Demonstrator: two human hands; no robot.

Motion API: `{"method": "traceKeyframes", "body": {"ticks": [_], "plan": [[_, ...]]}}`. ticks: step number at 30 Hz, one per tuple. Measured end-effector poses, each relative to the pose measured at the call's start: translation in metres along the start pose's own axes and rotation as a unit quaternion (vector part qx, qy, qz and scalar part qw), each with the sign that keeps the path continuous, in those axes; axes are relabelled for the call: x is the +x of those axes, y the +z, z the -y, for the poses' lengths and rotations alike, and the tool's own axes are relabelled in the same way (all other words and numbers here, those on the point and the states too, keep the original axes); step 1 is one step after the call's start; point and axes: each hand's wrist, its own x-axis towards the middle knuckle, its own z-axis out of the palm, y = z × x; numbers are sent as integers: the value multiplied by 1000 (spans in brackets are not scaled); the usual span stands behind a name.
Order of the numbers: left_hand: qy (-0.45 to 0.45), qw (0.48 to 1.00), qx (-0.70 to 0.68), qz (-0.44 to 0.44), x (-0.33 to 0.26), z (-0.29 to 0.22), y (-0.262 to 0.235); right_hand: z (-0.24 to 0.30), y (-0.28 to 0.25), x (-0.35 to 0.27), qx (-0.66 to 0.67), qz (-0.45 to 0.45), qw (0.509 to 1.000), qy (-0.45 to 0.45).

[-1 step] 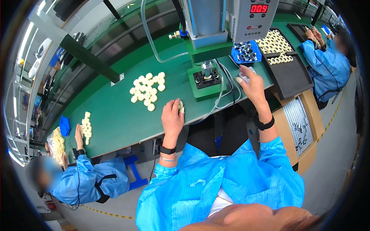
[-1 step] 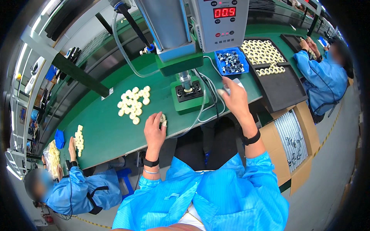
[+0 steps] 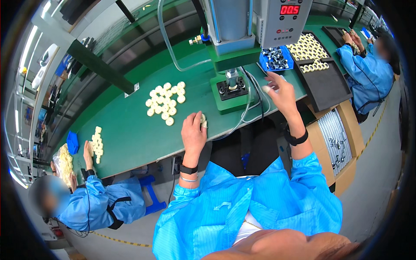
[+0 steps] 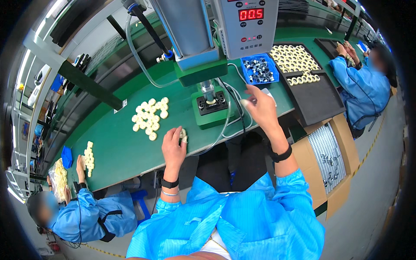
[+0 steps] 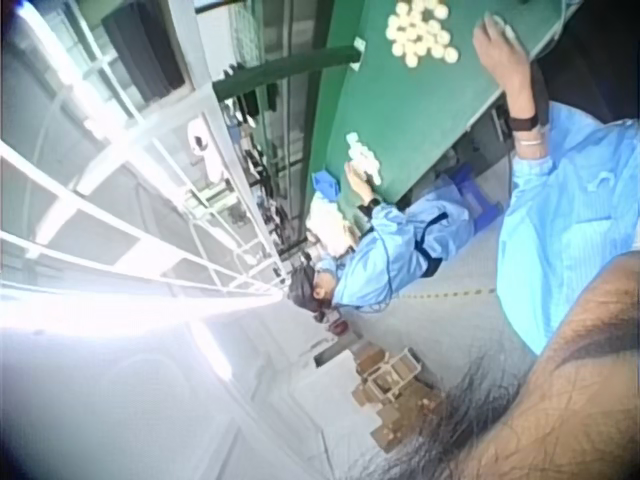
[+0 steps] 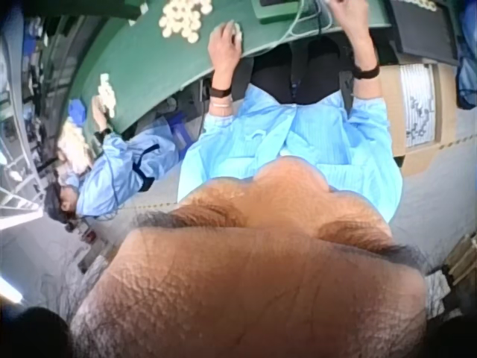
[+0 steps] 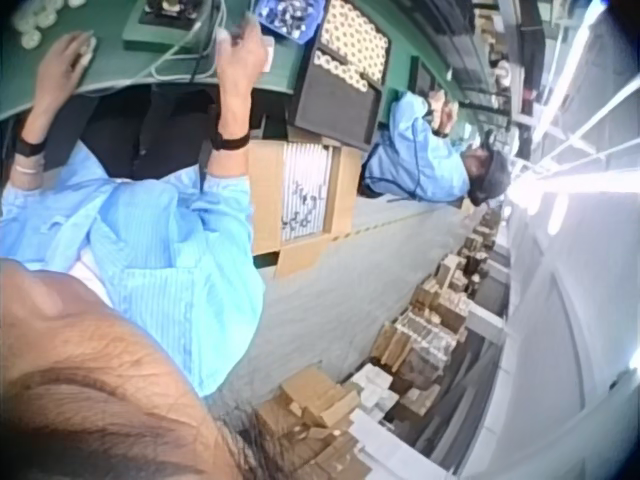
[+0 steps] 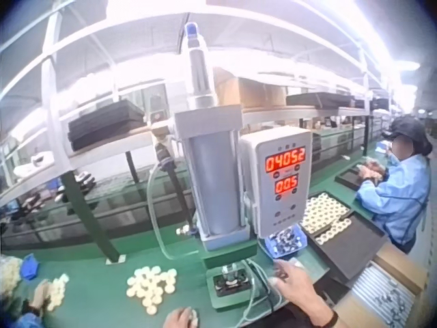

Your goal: Assembling small circular plastic and foam rings using an assembly machine and trays on a factory workbench.

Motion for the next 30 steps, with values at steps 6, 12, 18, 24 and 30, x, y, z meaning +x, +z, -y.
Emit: {"method": "traceKeyframes", "body": {"ticks": [6,12,18,24,30], "plan": [[-2,1000,0,3,0,-2,-1,48,36,42,68,115,991,-28],[-2,1000,-14,9,2,-2,4,57,53,59,128,91,986,-64],[-2,1000,9,16,-4,5,0,33,4,46,-78,127,987,-66],[4,1000,20,20,-1,0,-1,-93,-183,99,-290,-13,953,87],[-7,999,26,32,1,0,1,-230,-267,116,-440,11,877,193]]}}
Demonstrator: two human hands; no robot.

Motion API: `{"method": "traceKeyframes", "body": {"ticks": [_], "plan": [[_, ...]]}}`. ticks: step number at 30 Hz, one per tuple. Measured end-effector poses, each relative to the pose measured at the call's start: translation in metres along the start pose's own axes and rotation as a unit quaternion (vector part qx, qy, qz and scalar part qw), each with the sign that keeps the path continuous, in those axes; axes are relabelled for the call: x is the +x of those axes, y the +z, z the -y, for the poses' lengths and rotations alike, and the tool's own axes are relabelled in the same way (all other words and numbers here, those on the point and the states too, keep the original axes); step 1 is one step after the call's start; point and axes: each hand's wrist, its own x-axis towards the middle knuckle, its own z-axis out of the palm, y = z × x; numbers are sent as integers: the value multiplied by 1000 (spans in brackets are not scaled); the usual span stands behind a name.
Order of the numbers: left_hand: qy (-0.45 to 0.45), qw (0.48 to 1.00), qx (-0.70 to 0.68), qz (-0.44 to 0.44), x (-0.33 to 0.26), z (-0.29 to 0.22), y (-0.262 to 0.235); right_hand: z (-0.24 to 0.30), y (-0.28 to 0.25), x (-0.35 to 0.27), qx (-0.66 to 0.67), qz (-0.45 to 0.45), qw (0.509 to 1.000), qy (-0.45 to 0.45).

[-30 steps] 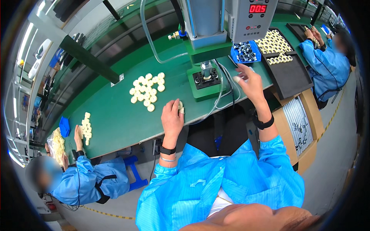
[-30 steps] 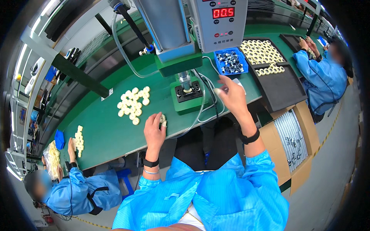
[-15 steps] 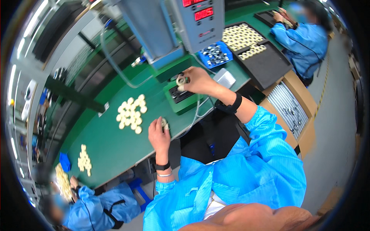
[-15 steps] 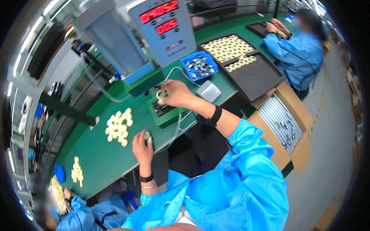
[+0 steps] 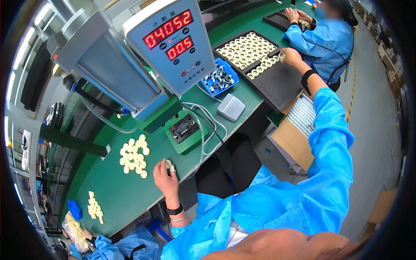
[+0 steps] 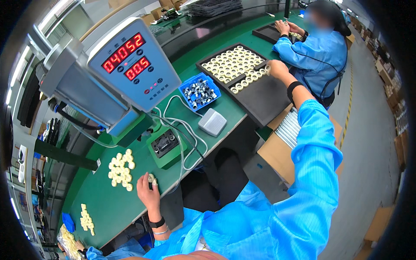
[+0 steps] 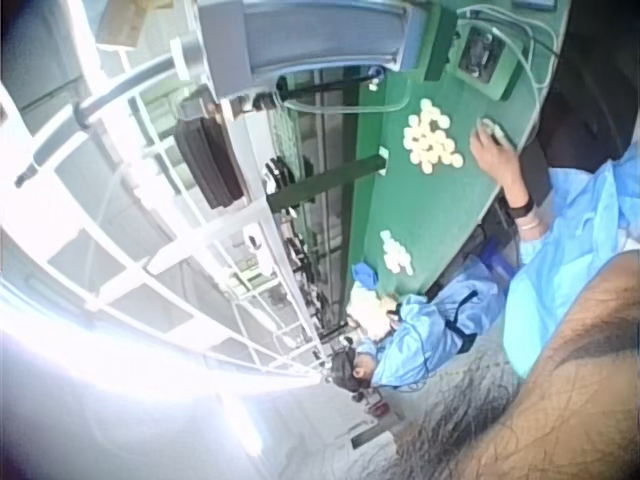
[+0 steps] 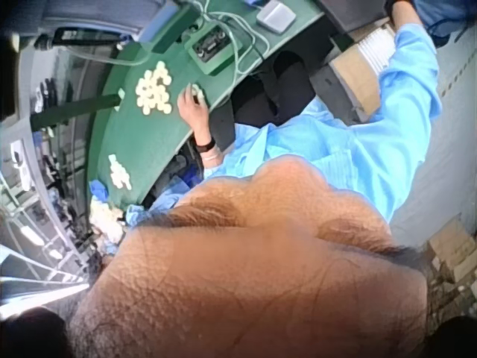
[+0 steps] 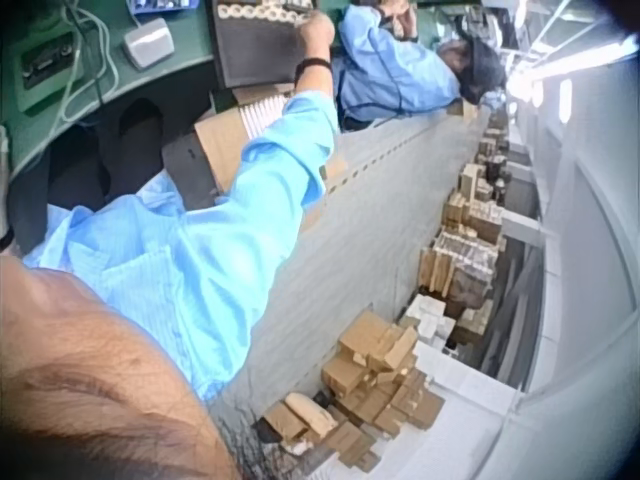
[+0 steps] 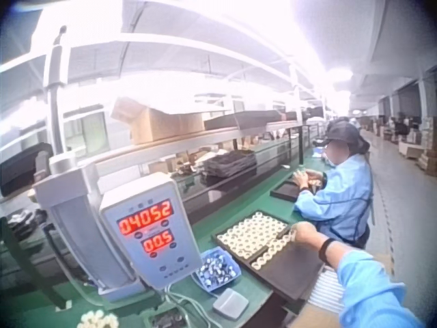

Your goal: Assembling small circular plastic and foam rings using an assembly machine and trays on a factory workbench.

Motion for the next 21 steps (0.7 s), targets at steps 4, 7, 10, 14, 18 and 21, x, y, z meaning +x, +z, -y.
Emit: {"method": "traceKeyframes", "body": {"ticks": [4,7,10,14,18,21], "plan": [[0,1000,-1,-6,0,-3,-2,-10,17,14,21,9,1000,0],[12,1000,10,-16,0,-3,-1,0,5,9,73,41,996,36],[-3,1000,10,-4,1,-3,-1,1,-1,5,119,48,989,76],[8,1000,8,-4,3,-3,-1,-15,16,17,155,63,979,113],[9,1000,3,-4,4,-3,-3,-19,34,26,47,-24,996,70],[1,1000,1,-5,3,-4,-5,-16,43,36,17,-18,999,37]]}}
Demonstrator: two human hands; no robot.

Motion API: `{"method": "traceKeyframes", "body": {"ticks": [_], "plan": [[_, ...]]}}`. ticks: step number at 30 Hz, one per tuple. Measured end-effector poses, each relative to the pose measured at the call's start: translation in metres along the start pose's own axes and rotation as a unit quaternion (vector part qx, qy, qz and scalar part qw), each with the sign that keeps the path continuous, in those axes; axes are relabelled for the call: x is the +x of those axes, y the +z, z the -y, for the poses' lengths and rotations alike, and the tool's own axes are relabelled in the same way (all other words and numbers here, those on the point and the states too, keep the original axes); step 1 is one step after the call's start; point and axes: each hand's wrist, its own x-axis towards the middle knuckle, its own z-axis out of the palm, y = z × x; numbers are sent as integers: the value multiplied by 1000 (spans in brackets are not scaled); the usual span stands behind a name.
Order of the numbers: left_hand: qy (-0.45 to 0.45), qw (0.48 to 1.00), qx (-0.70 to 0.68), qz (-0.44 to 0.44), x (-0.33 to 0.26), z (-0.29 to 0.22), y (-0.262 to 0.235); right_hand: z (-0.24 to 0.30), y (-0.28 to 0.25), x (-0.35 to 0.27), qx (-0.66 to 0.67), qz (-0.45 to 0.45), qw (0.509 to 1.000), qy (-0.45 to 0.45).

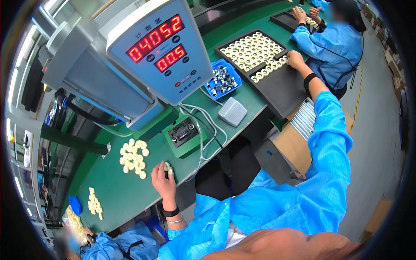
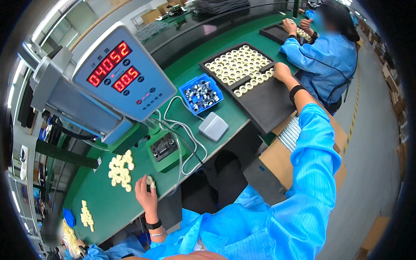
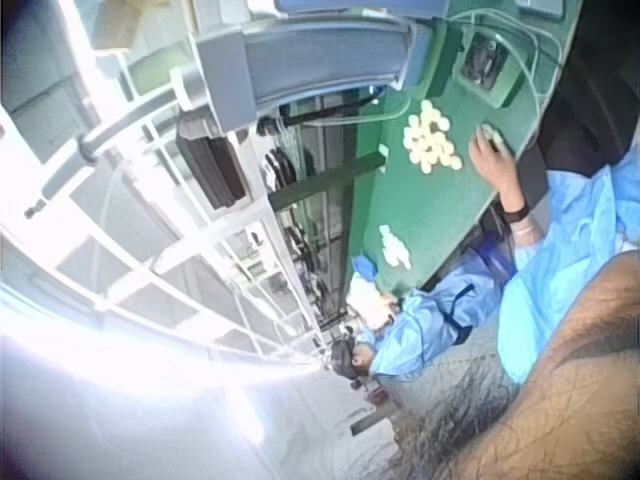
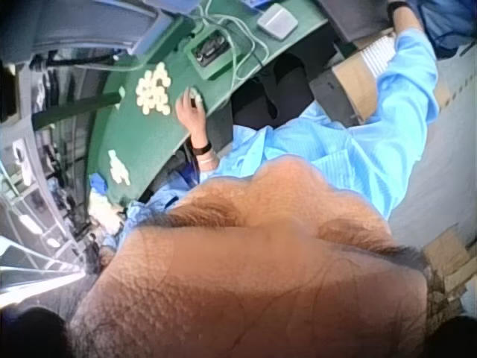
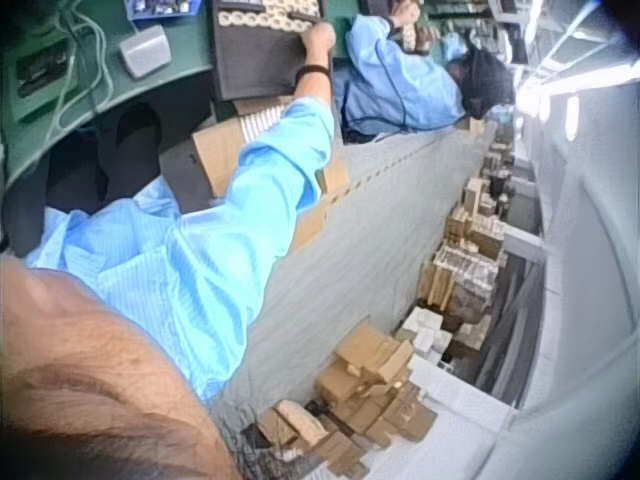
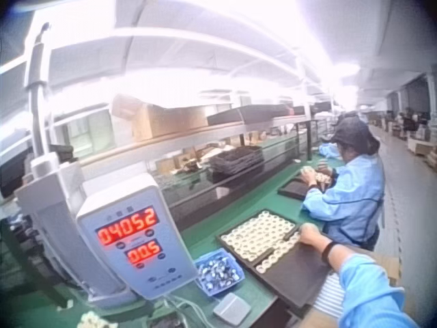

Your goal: Assembling small circular plastic and foam rings using an assembly machine and trays on a factory workbench.

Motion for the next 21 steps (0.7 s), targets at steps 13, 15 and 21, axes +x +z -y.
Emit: {"method": "traceKeyframes", "body": {"ticks": [13,15,21], "plan": [[10,967,-253,1,99,-71,2,59,-39,-59,373,-50,914,-151],[8,969,-247,24,108,-65,23,128,-64,-115,397,7,898,-189],[12,971,-216,99,125,-61,32,199,-83,-173,366,59,900,-231]]}}
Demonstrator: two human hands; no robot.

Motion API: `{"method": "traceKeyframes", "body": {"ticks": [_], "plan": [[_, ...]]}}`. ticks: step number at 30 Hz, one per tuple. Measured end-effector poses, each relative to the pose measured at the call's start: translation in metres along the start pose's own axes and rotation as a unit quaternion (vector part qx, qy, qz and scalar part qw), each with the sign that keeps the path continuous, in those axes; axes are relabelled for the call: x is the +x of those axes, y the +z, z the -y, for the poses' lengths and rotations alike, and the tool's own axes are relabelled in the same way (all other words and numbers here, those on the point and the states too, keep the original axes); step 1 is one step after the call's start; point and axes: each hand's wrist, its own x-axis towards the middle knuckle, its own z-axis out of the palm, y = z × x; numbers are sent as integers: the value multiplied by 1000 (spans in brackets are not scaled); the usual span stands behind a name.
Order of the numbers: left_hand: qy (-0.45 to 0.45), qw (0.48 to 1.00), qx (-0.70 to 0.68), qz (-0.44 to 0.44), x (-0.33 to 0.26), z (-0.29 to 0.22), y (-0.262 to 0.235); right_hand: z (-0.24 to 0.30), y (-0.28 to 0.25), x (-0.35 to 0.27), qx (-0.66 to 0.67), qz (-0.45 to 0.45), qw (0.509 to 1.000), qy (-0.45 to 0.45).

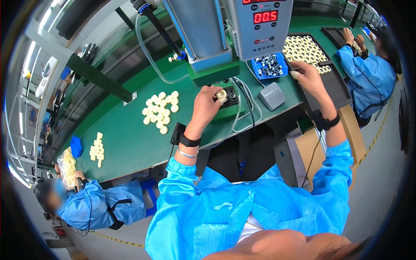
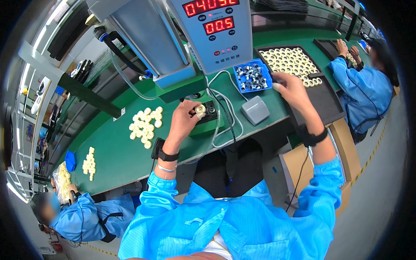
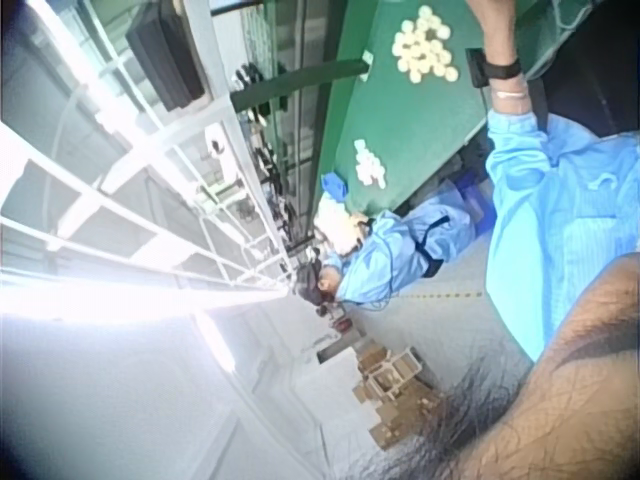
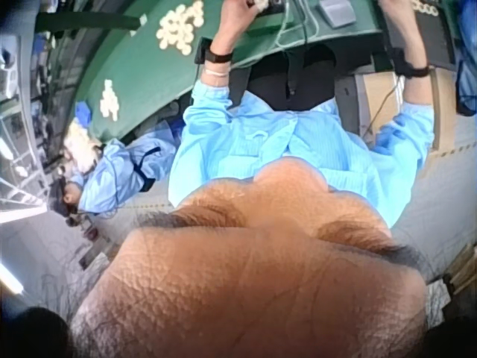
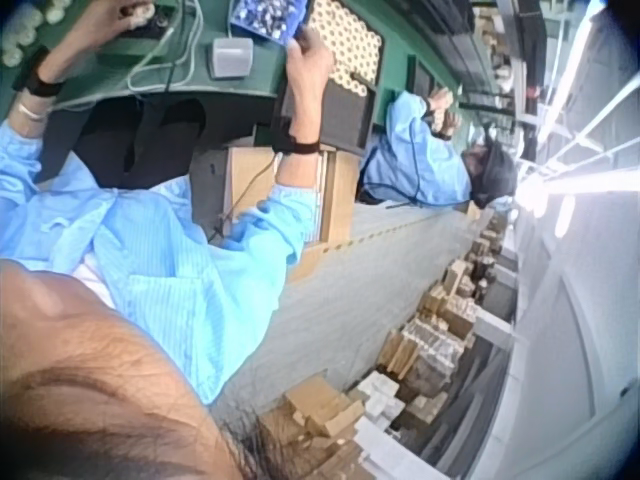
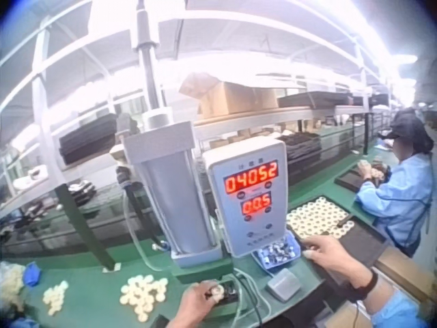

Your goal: Assembling small circular plastic and foam rings using an assembly machine and trays on a factory workbench.

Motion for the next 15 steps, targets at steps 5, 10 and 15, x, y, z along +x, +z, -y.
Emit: {"method": "traceKeyframes", "body": {"ticks": [5,10,15], "plan": [[-7,999,20,24,-2,-4,-5,-5,49,56,-110,39,988,-99],[61,994,81,-41,-18,-2,-4,-28,121,102,-303,48,938,-160],[31,964,242,-103,-55,12,-39,-50,142,108,-399,9,904,-155]]}}
